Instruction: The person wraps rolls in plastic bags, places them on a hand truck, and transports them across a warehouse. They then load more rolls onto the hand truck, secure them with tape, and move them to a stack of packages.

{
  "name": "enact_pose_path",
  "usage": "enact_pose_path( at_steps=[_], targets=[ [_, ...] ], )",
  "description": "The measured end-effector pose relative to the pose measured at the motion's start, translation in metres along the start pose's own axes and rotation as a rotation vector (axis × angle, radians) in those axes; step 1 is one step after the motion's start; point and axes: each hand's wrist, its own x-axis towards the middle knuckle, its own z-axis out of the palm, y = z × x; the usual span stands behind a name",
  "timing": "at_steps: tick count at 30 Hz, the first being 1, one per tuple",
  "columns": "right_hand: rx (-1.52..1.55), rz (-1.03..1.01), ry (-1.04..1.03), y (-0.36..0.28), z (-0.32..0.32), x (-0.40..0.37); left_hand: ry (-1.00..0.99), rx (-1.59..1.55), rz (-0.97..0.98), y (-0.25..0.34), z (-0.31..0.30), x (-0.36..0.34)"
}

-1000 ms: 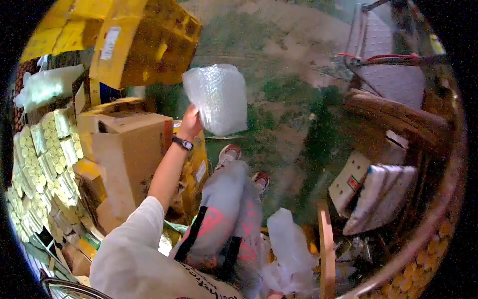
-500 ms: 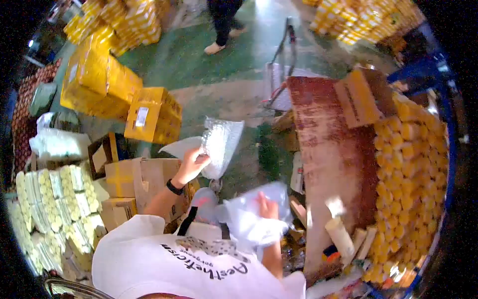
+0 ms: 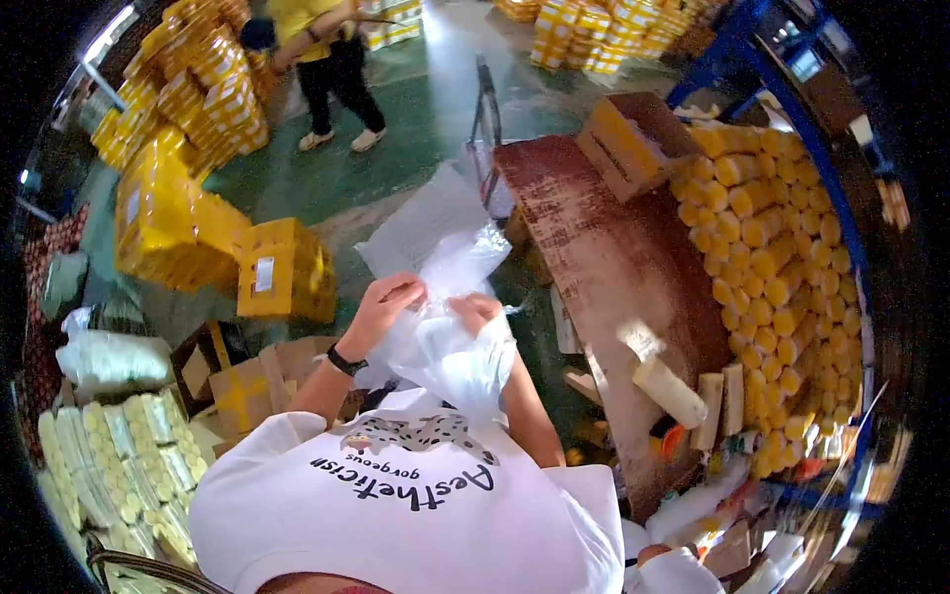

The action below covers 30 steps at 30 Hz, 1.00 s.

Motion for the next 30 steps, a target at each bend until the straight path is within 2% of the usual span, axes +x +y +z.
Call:
enact_pose_path(
  at_steps=[2, 5, 7, 9, 10, 11, 12, 13, 16, 17, 18, 20, 21, 24, 25, 26, 27, 28, 29, 30],
  targets=[
    [0.013, 0.041, 0.041, 0.009, -0.006, -0.004, -0.043, 0.050, 0.013, -0.012, 0.000, 0.005],
    [-0.001, 0.105, 0.017, 0.009, -0.018, -0.016, -0.068, -0.092, -0.025, -0.010, 0.003, 0.012],
    [-0.370, -0.254, 0.052, -0.007, -0.018, -0.037, -0.018, -0.088, -0.020, -0.020, 0.006, 0.019],
    [-0.181, -0.148, 0.007, 0.012, -0.030, -0.029, -0.059, -0.077, 0.051, -0.020, 0.010, 0.028],
    [0.024, -0.155, 0.035, 0.023, -0.032, -0.030, -0.083, -0.072, 0.085, -0.017, 0.013, 0.032],
    [0.004, -0.218, 0.040, 0.038, -0.043, -0.026, -0.018, -0.020, 0.085, -0.011, 0.015, 0.035],
    [-0.019, -0.281, 0.049, 0.047, -0.059, -0.026, 0.054, -0.142, 0.065, -0.006, 0.019, 0.038],
    [0.027, -0.137, 0.078, 0.038, -0.067, -0.037, 0.082, -0.157, 0.052, -0.007, 0.013, 0.047],
    [0.030, -0.198, 0.258, 0.046, -0.088, -0.052, 0.213, -0.192, 0.027, 0.001, 0.000, 0.068],
    [-0.019, -0.177, 0.337, 0.051, -0.093, -0.058, 0.192, -0.178, 0.046, -0.001, -0.007, 0.073],
    [0.068, -0.143, 0.351, 0.056, -0.097, -0.066, 0.176, -0.164, 0.066, -0.005, -0.015, 0.079],
    [0.028, -0.143, 0.483, 0.055, -0.096, -0.079, 0.192, -0.186, 0.011, -0.014, -0.026, 0.083],
    [0.030, -0.069, 0.583, 0.058, -0.095, -0.083, 0.197, -0.198, -0.019, -0.021, -0.030, 0.085],
    [0.182, -0.063, 0.668, 0.063, -0.092, -0.099, 0.313, 0.175, 0.008, -0.065, -0.071, 0.079],
    [0.165, -0.031, 0.739, 0.071, -0.090, -0.104, 0.339, 0.267, -0.041, -0.088, -0.095, 0.072],
    [0.175, 0.066, 0.746, 0.097, -0.102, -0.108, 0.345, 0.357, -0.086, -0.116, -0.127, 0.067],
    [0.248, 0.025, 0.764, 0.119, -0.109, -0.111, 0.349, 0.505, -0.018, -0.150, -0.165, 0.059],
    [0.320, -0.021, 0.795, 0.144, -0.113, -0.116, 0.422, 0.850, -0.121, -0.164, -0.188, 0.043],
    [0.392, -0.025, 0.805, 0.202, -0.127, -0.116, 0.486, 0.916, -0.212, -0.177, -0.209, 0.034],
    [0.463, -0.035, 0.811, 0.242, -0.138, -0.119, 0.444, 1.065, -0.323, -0.213, -0.258, 0.026]
  ],
)
